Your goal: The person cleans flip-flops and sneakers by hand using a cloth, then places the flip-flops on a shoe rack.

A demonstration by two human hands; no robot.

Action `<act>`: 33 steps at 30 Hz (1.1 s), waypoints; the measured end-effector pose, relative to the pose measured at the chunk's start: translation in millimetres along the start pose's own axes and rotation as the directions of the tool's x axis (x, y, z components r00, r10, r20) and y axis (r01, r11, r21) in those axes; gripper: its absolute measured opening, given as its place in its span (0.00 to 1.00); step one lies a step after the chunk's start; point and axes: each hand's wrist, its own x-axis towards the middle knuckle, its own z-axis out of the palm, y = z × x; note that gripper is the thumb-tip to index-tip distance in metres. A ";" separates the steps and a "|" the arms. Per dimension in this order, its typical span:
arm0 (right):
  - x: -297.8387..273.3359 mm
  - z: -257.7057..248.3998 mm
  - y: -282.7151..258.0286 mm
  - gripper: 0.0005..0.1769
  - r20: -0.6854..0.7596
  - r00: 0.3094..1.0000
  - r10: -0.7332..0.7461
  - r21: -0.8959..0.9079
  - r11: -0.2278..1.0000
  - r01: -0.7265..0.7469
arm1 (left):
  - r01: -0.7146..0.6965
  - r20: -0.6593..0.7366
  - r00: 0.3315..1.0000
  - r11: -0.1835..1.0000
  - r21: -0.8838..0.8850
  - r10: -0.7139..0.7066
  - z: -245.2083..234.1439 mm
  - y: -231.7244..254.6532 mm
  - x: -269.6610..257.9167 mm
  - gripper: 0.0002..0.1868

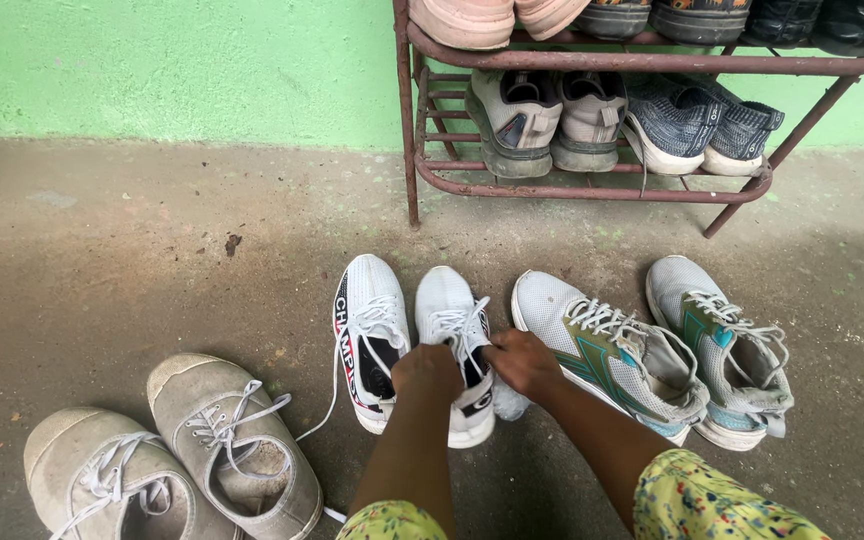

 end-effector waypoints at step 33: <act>23.9 -64.2 -41.4 0.25 0.002 0.996 0.086 0.042 0.995 -0.086 | 0.329 0.341 0.920 -0.091 -0.940 -0.193 96.3 -36.3 122.8 0.16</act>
